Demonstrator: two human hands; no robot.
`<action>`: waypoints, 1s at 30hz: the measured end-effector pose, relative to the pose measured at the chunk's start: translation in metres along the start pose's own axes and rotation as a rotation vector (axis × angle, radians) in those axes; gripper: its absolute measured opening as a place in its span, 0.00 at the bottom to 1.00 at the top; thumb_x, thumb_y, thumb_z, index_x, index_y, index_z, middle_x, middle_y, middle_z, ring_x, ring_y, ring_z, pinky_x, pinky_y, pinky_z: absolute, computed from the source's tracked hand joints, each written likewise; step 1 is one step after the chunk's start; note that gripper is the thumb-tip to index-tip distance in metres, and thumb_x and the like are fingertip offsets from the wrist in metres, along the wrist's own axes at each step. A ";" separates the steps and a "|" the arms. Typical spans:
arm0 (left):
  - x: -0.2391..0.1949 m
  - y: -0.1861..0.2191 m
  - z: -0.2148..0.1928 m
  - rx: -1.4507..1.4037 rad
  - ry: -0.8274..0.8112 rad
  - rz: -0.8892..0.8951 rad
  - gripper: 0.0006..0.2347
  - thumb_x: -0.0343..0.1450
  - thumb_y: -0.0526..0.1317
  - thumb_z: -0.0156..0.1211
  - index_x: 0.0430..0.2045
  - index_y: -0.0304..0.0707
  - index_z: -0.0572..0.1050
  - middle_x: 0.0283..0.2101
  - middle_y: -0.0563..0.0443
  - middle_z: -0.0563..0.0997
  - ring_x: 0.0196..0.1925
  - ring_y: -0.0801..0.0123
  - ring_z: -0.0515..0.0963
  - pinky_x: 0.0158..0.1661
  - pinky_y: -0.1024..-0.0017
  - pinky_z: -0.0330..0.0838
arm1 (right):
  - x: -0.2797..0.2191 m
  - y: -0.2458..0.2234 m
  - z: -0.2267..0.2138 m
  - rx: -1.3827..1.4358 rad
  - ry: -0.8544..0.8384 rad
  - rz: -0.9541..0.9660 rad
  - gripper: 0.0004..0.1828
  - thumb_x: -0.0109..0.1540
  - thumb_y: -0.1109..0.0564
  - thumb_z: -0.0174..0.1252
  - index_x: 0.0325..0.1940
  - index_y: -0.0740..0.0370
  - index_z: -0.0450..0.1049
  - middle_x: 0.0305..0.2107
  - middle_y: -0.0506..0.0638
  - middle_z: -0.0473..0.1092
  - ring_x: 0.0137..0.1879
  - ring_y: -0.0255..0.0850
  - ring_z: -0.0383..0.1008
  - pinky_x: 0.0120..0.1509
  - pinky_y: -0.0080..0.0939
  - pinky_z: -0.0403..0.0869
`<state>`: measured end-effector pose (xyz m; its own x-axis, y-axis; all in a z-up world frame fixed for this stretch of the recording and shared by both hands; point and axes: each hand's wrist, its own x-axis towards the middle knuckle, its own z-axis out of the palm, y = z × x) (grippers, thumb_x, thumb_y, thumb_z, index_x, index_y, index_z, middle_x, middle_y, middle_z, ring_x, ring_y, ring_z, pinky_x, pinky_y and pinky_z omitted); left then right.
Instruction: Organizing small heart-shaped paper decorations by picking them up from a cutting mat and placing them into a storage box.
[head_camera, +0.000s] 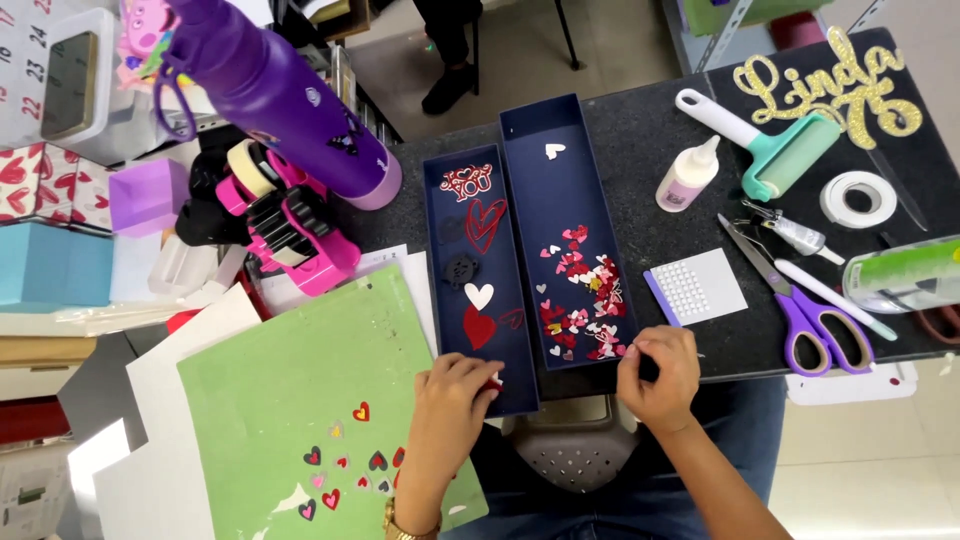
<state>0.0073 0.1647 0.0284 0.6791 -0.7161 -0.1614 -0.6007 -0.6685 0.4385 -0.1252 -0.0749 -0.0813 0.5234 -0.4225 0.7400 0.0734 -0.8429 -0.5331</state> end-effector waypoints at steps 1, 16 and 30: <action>0.000 0.001 0.000 0.032 0.034 0.016 0.13 0.71 0.36 0.60 0.50 0.47 0.80 0.47 0.57 0.82 0.55 0.59 0.72 0.45 0.54 0.65 | 0.005 -0.002 0.000 0.059 0.009 0.072 0.05 0.62 0.68 0.55 0.42 0.67 0.68 0.37 0.58 0.72 0.43 0.51 0.72 0.53 0.49 0.70; -0.107 0.012 0.094 -0.101 0.432 0.076 0.14 0.69 0.62 0.56 0.39 0.70 0.85 0.49 0.72 0.82 0.55 0.70 0.78 0.41 0.64 0.66 | 0.172 0.108 0.203 -0.225 -0.711 0.036 0.29 0.61 0.67 0.51 0.68 0.73 0.65 0.66 0.74 0.59 0.73 0.65 0.57 0.75 0.58 0.63; -0.129 -0.023 0.096 -0.085 0.386 0.053 0.11 0.67 0.49 0.65 0.41 0.65 0.85 0.50 0.71 0.81 0.50 0.71 0.79 0.41 0.64 0.70 | 0.154 0.061 0.145 -0.449 -0.767 -0.019 0.20 0.60 0.73 0.50 0.53 0.61 0.73 0.42 0.57 0.71 0.48 0.55 0.70 0.46 0.55 0.75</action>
<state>-0.1075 0.2528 -0.0459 0.7666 -0.6101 0.2004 -0.6130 -0.6022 0.5115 0.0827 -0.1429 -0.0587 0.9619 -0.2033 0.1830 -0.1676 -0.9667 -0.1932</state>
